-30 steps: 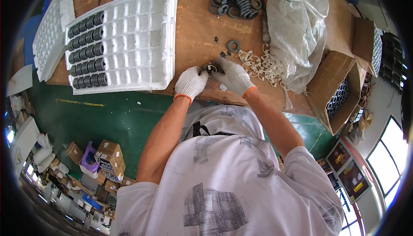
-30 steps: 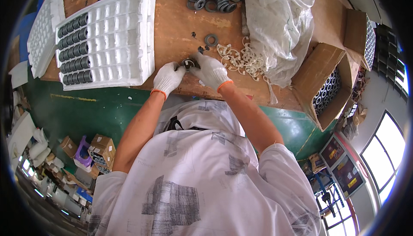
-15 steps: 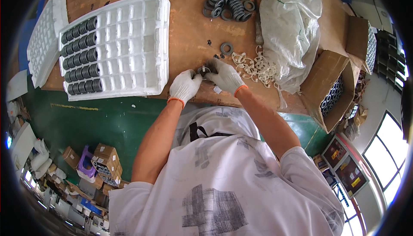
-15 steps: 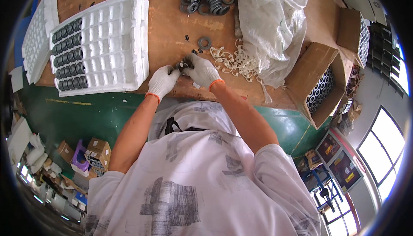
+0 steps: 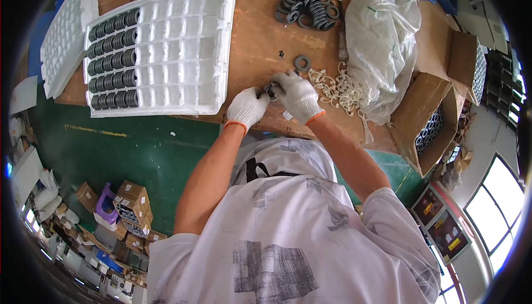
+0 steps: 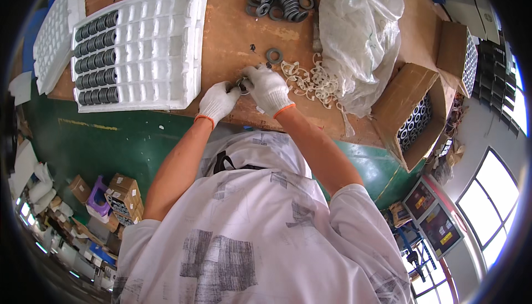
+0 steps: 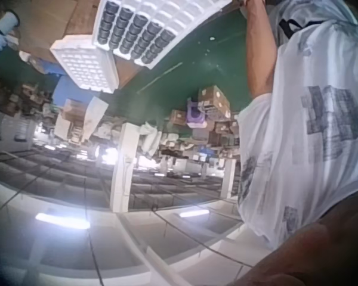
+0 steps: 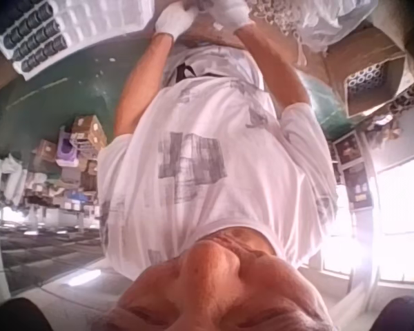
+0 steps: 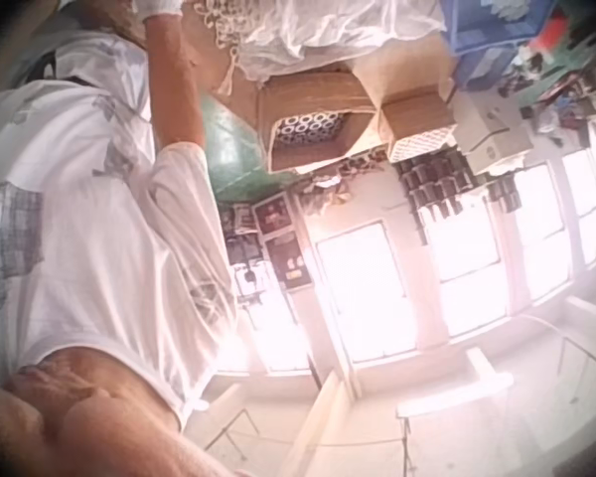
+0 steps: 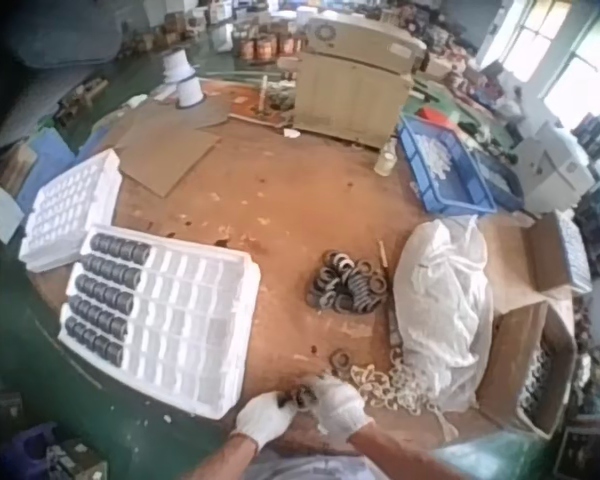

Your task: The person assembles mechanical components by fitting metal rings and plastic clips into cylindrical casings by hand, then placing the finished units into a foam tray.

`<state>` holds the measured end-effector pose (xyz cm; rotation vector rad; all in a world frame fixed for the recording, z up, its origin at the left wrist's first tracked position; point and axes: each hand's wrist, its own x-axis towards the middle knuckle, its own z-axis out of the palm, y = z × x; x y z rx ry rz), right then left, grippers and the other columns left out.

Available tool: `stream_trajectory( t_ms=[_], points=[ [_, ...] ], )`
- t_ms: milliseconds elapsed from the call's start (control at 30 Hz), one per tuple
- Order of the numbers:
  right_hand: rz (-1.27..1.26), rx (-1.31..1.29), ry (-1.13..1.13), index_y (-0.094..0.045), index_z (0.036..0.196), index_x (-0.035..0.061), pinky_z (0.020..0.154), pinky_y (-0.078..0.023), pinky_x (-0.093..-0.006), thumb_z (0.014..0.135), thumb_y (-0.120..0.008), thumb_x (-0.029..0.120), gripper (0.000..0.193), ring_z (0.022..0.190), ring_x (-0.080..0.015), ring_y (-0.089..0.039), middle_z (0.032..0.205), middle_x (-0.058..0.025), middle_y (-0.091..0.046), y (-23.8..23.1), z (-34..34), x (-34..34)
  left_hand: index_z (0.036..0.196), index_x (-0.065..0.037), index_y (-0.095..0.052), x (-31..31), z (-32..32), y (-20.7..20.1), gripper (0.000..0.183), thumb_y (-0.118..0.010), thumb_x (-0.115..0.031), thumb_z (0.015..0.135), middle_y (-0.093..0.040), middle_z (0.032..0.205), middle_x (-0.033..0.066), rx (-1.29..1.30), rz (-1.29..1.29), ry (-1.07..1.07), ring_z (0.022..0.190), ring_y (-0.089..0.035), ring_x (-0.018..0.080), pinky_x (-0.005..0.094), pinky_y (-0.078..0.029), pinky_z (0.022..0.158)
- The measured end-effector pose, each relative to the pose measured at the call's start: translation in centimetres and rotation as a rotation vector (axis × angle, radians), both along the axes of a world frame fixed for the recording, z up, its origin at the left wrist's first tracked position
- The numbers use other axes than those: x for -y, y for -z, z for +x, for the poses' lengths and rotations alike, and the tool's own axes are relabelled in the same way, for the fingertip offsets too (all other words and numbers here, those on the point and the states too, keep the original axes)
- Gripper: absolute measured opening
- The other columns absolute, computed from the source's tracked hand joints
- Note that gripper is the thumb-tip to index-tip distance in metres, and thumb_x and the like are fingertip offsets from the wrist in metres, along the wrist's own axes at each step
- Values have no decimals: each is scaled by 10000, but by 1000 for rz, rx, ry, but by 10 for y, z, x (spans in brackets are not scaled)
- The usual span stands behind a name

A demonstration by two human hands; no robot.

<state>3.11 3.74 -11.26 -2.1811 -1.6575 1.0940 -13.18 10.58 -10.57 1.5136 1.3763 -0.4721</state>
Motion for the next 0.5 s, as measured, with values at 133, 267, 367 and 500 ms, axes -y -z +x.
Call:
stream_trajectory(
  t_ms=[133, 267, 367, 500],
  points=[
    [22, -61, 82, -726, 1168, 97, 893, -558, -481, 959, -713, 242, 254, 1059, -397, -691, 1115, -180, -703, 4, 2, 2, 1128, -48, -753, 2, -2, 6, 477, -564, -446, 945, -743, 1136, 243, 23, 29, 17, 1102, -691, 442, 528, -531, 944],
    [35, -95, 106, -734, 1149, 96, 896, -556, -487, 958, -713, 258, 252, 1060, -408, -686, 1115, -180, -706, 6, -1, 4, 1104, -43, -757, 2, -2, 8, 470, -566, -439, 937, -742, 1113, 250, 34, 28, 16, 1086, -692, 445, 532, -531, 931],
    [3, -117, 74, -742, 1142, 91, 911, -556, -473, 958, -705, 252, 247, 1056, -399, -691, 1115, -175, -715, 2, 2, 1, 1093, -41, -760, 2, -4, 13, 469, -569, -437, 929, -740, 1109, 252, 33, 24, 24, 1085, -692, 446, 534, -531, 927],
    [40, -213, 139, -738, 1185, 49, 900, -555, -428, 961, -704, 192, 268, 1035, -377, -711, 1105, -187, -726, 3, 6, 3, 1092, -44, -762, 1, -2, 11, 470, -573, -440, 923, -742, 1106, 248, 28, 21, 17, 1082, -692, 445, 533, -531, 928]
  ],
)
